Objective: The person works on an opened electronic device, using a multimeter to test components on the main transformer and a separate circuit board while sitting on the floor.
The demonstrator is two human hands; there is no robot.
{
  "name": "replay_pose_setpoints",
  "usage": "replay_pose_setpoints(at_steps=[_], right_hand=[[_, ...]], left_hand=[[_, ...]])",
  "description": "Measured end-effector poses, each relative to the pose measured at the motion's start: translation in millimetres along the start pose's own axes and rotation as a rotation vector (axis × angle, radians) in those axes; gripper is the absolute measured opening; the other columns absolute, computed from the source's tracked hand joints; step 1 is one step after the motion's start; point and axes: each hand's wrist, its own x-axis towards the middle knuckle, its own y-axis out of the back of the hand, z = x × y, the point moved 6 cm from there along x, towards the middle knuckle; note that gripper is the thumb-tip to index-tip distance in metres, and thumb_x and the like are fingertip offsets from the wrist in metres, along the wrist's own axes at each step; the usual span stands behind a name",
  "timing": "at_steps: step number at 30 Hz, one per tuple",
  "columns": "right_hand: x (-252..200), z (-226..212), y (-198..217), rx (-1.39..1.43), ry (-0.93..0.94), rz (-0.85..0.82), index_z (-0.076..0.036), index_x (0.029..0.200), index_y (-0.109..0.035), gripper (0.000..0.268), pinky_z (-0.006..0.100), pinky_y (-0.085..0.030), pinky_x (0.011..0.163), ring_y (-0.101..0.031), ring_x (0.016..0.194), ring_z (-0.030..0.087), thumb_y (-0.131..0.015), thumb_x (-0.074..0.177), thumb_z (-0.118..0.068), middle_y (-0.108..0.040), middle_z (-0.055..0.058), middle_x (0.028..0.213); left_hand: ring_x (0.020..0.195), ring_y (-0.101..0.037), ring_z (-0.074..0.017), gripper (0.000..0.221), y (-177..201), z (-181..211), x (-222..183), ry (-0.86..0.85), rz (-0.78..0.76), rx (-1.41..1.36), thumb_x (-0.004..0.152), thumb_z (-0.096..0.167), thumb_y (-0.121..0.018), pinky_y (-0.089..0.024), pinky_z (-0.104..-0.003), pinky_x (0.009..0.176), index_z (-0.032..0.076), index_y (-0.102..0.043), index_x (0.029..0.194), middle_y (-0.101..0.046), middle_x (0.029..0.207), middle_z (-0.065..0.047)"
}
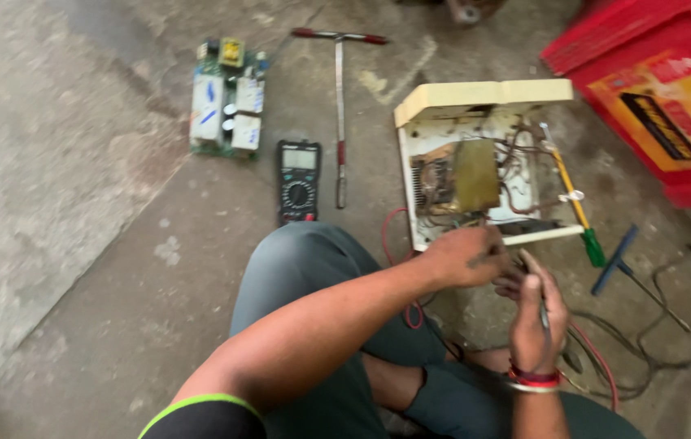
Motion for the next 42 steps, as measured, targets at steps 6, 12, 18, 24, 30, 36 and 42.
replay_pose_setpoints(at_steps=[6, 12, 18, 24, 30, 36, 42], right_hand=[[2.7, 22.2, -5.7, -0.229, -0.007, 0.008, -0.002, 0.128, -0.068, 0.036, 0.035, -0.054, 0.088, -0.069, 0.099, 0.023, -0.059, 0.105, -0.028, -0.073, 0.014, 0.113], [-7.6, 0.7, -19.6, -0.320, 0.356, -0.007, -0.003, 0.129, -0.062, 0.038, 0.042, -0.052, 0.097, -0.064, 0.120, 0.041, -0.067, 0.093, -0.013, -0.065, 0.024, 0.132], [-7.4, 0.7, 0.9, -0.233, 0.305, 0.012, -0.006, 0.141, -0.056, 0.051, 0.044, -0.049, 0.101, -0.062, 0.123, 0.040, -0.066, 0.091, -0.011, -0.064, 0.023, 0.134], [-9.6, 11.6, 11.8, -0.051, 0.272, 0.053, -0.007, 0.140, -0.057, 0.044, 0.042, -0.053, 0.100, -0.069, 0.120, 0.033, -0.063, 0.102, -0.029, -0.071, 0.018, 0.129], [-1.8, 73.6, 8.0, -0.046, -0.030, 0.226, -0.007, 0.138, -0.064, 0.053, 0.039, -0.055, 0.102, -0.069, 0.123, 0.031, -0.070, 0.097, -0.040, -0.072, 0.020, 0.131], [-1.0, 77.6, -31.4, 0.564, 0.055, 0.378, 0.001, 0.155, -0.036, 0.075, 0.037, -0.050, 0.106, -0.062, 0.128, 0.027, -0.068, 0.096, -0.032, -0.063, 0.020, 0.141], [7.7, 91.3, -27.1, 0.479, 0.115, 0.377, 0.004, 0.157, -0.034, 0.075, 0.037, -0.035, 0.120, -0.043, 0.147, 0.026, -0.070, 0.098, -0.025, -0.046, 0.022, 0.157]], left_hand=[[0.093, -0.069, -0.0397, 0.031, -1.1, -23.2, 21.3, -0.212, 0.119, -0.028, 0.091, 0.035, -0.061, -0.054, -0.048, 0.079, 0.008, -0.074, 0.097, -0.072, 0.097, -0.020], [0.076, -0.065, -0.0280, 0.026, 8.3, -18.5, 23.0, -0.392, 0.132, 0.236, 0.097, 0.028, -0.064, -0.052, -0.039, 0.068, 0.005, -0.074, 0.104, -0.069, 0.087, -0.014], [0.066, -0.059, -0.0200, 0.039, 29.9, -12.3, -1.0, 0.106, 0.156, -0.067, 0.099, 0.040, -0.061, -0.049, -0.039, 0.062, 0.004, -0.074, 0.099, -0.065, 0.071, -0.008], [0.083, -0.069, -0.0412, 0.055, 22.2, -3.2, -27.9, -0.159, 0.100, 0.527, 0.079, 0.048, -0.078, -0.053, -0.050, 0.070, 0.003, -0.071, 0.110, -0.071, 0.085, -0.023], [0.088, -0.071, -0.0428, 0.050, 8.4, -14.2, -35.8, 0.225, 0.130, 0.815, 0.085, 0.053, -0.073, -0.055, -0.051, 0.079, 0.004, -0.078, 0.088, -0.072, 0.087, -0.024], [0.074, -0.074, -0.0361, 0.052, -7.7, -11.9, -32.5, 0.333, 0.105, 0.664, 0.094, 0.053, -0.062, -0.055, -0.046, 0.073, 0.006, -0.081, 0.080, -0.073, 0.068, -0.018], [0.061, -0.072, -0.0276, 0.049, -18.4, 0.8, -31.0, 0.303, 0.196, 0.558, 0.097, 0.050, -0.060, -0.055, -0.041, 0.067, 0.008, -0.082, 0.084, -0.070, 0.060, -0.014]])
